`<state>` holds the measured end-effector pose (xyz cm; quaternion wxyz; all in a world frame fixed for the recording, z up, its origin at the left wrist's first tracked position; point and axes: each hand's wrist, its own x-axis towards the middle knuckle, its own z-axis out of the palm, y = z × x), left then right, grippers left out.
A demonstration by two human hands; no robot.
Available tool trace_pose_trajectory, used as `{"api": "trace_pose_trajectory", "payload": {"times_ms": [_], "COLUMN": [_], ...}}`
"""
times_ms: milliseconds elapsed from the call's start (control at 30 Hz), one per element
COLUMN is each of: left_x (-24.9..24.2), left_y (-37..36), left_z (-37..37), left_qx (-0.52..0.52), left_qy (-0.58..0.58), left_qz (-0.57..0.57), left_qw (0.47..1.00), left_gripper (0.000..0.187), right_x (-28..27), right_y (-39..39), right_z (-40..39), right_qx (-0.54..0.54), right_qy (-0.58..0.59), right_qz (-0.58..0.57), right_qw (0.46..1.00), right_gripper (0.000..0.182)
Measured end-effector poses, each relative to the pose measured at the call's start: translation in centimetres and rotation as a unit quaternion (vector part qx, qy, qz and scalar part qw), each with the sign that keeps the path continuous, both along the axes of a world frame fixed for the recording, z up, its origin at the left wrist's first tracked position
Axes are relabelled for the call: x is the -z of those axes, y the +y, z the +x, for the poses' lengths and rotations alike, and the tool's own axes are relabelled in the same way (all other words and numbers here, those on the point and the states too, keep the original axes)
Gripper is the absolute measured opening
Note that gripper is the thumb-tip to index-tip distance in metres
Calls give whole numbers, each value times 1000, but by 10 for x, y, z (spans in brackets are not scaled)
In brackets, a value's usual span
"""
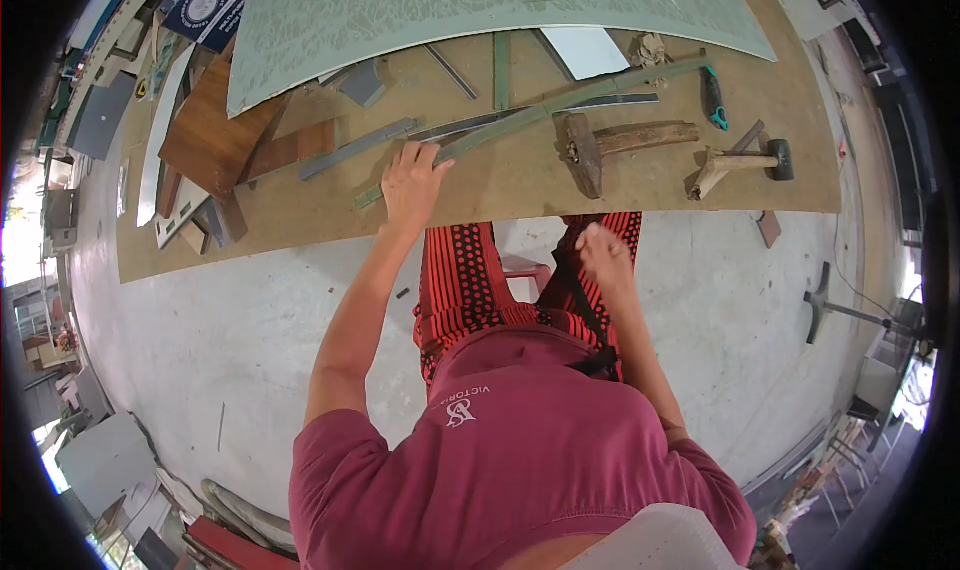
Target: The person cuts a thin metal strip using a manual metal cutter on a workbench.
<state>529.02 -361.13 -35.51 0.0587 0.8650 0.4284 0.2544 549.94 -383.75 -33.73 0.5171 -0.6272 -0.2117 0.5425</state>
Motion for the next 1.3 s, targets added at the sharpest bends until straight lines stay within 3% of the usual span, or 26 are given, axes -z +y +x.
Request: {"api": "trace_pose_trajectory", "payload": {"times_ms": [67, 133, 200, 233, 300, 400, 600, 700, 1067, 1200, 1267, 1300], "left_x": [8, 15, 17, 16, 12, 18, 13, 6, 10, -18, -1, 1], "left_y": [-8, -10, -10, -10, -6, 3, 9, 11, 29, 39, 55, 65], "left_z": [-7, -11, -13, -14, -17, -22, -40, -42, -32, 1, 20, 29], "left_qx": [-1, 1, -9, -10, 0, 25, 47, 57, 94, 105, 123, 134], "left_qy": [-14, -29, -25, -24, -13, -15, -10, -3, 5, 8, 37, 66], "left_qz": [-6, -10, -15, -14, -6, 31, 4, 10, -19, -60, -43, -24], "left_qw": [1000, 1000, 1000, 1000, 1000, 999, 999, 998, 995, 993, 991, 988], "left_gripper": [27, 26, 28, 28, 30, 32, 31, 30, 28, 29, 29, 30], "right_x": [-8, -17, -38, -35, -25, -10, -15, -6, 1, -7, 0, 5], "right_y": [17, 40, 64, 76, 94, 103, 94, 86, 75, 76, 78, 80], "right_z": [22, 44, 63, 74, 98, 116, 126, 130, 130, 125, 133, 143], "right_qx": [-7, 3, -48, -48, -139, -196, -230, -202, -205, -201, -196, -194], "right_qy": [-351, -533, -577, -577, -692, -714, -698, -702, -715, -699, -695, -719], "right_qz": [46, 131, 2, 3, -63, -25, -47, 11, 28, -9, 10, 11], "right_qw": [935, 836, 815, 816, 706, 671, 677, 683, 668, 686, 692, 667], "right_gripper": [32, 32, 32, 32, 35, 35, 36, 35, 31, 29, 28, 27]}}
